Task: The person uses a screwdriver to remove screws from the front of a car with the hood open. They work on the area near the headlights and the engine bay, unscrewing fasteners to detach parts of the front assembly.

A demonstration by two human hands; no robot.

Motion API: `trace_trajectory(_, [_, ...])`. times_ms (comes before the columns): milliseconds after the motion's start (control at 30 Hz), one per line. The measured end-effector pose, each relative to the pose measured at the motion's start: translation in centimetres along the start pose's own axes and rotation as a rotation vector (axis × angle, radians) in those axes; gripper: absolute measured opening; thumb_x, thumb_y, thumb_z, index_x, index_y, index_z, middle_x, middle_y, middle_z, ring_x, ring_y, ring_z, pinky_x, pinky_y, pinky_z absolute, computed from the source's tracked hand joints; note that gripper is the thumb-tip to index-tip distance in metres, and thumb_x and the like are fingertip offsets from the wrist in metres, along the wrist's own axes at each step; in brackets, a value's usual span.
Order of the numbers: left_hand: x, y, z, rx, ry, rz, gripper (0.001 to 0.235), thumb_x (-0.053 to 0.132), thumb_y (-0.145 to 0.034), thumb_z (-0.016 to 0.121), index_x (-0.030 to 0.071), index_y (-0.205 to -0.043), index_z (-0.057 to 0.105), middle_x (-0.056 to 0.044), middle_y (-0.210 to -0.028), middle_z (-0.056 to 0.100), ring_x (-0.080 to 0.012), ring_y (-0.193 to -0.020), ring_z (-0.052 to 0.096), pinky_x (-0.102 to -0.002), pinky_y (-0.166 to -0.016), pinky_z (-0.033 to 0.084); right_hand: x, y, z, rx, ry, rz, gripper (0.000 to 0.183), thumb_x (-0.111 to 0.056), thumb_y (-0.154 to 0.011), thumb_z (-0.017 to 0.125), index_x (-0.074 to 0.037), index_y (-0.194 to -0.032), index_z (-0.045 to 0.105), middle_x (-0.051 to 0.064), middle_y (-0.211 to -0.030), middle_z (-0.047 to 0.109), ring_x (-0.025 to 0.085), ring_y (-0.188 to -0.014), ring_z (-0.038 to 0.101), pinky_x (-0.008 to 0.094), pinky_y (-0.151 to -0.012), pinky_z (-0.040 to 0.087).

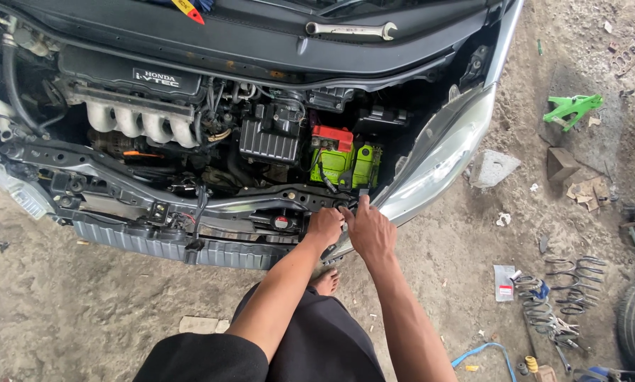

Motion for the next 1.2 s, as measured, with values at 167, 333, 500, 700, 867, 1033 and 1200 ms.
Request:
trace_trajectory(167, [-0.1, 0.2, -1.0, -0.016, 0.046, 0.011, 0.021, 0.020, -0.096, 0.062, 0.009, -0.099, 0.080, -0.020, -0.095, 0.078, -0.0428, -0.096, 0.075, -0.050, -0.079, 0.066, -0.1, -1.4, 1.1, 0.035, -0.090, 0.015, 0.043, -0.049, -0.100, 0.048, -0.012, -0.123, 0.044, 0.019, -0.104, 0.061, 0.048, -0.092, 0.072, 0.062, -0.079, 0.057])
trace_trajectory(333, [0.0, 1.2, -2.2, -0.039, 0.037, 0.050, 0.022, 0.024, -0.098, 0.064, 0.012, -0.106, 0.080, -0.019, -0.097, 0.078, -0.0424, -0.097, 0.075, -0.052, -0.079, 0.066, -0.5, -0.7, 0.0, -0.036, 0.033, 0.115, 0.060, -0.069, -0.103, 0.028, -0.013, -0.119, 0.044, 0.016, -0.093, 0.069, 0.047, -0.092, 0.074, 0.060, -0.081, 0.054])
trace_trajectory(500, [-3.4, -0.5, 1.1, -0.095, 0.102, -0.013, 0.031, 0.037, -0.094, 0.060, 0.039, -0.122, 0.074, -0.004, -0.121, 0.076, -0.0330, -0.114, 0.071, -0.046, -0.096, 0.062, -0.6, 0.1, 1.1, -0.115, -0.026, 0.094, 0.041, -0.047, -0.094, 0.057, -0.012, -0.116, 0.050, 0.022, -0.095, 0.072, 0.050, -0.097, 0.072, 0.059, -0.081, 0.055])
trace_trajectory(700, [-0.8, 5.4, -2.3, -0.102, 0.490, -0.035, 0.043, 0.020, -0.092, 0.064, 0.011, -0.134, 0.069, -0.031, -0.133, 0.065, -0.0590, -0.124, 0.054, -0.067, -0.105, 0.049, 0.7, 2.1, 5.3, -0.060, -0.198, 0.197, 0.047, -0.057, -0.092, 0.056, -0.013, -0.103, 0.067, 0.023, -0.088, 0.073, 0.048, -0.093, 0.073, 0.058, -0.076, 0.057])
trace_trajectory(867, [-3.4, 6.0, 2.5, -0.203, 0.493, -0.019, 0.062, 0.017, -0.097, 0.063, 0.031, -0.155, 0.047, -0.001, -0.142, 0.064, -0.0299, -0.136, 0.056, -0.047, -0.114, 0.049, 2.0, 5.9, 7.8, -0.041, -0.356, 0.227, 0.041, -0.040, -0.090, 0.056, -0.005, -0.104, 0.072, 0.026, -0.089, 0.073, 0.049, -0.094, 0.072, 0.059, -0.079, 0.055])
trace_trajectory(1033, [-4.8, 5.7, 8.3, -0.337, 1.117, -0.128, 0.077, 0.001, -0.098, 0.072, 0.008, -0.162, 0.030, -0.023, -0.163, 0.030, -0.0442, -0.149, 0.031, -0.055, -0.121, 0.044, 6.2, 8.3, 16.2, -0.123, -0.383, 0.318, 0.038, -0.037, -0.081, 0.060, -0.005, -0.097, 0.071, 0.025, -0.079, 0.072, 0.046, -0.088, 0.074, 0.058, -0.078, 0.055])
trace_trajectory(1200, [-5.8, 7.3, 8.9, -0.107, 1.340, -0.386, 0.066, 0.029, -0.095, 0.077, 0.005, -0.150, 0.050, -0.008, -0.128, 0.071, -0.0174, -0.092, 0.078, -0.020, -0.066, 0.059, 6.7, 12.3, 24.0, -0.248, -0.881, 0.540, 0.052, -0.021, -0.083, 0.060, -0.002, -0.132, 0.061, 0.023, -0.077, 0.074, 0.031, -0.069, 0.078, 0.039, -0.063, 0.065])
Point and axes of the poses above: each hand's wrist, its own y-axis away from the middle knuckle, its own z-axis out of the palm, x = y × z, the point moved 5 cm from there along -y, towards the middle knuckle
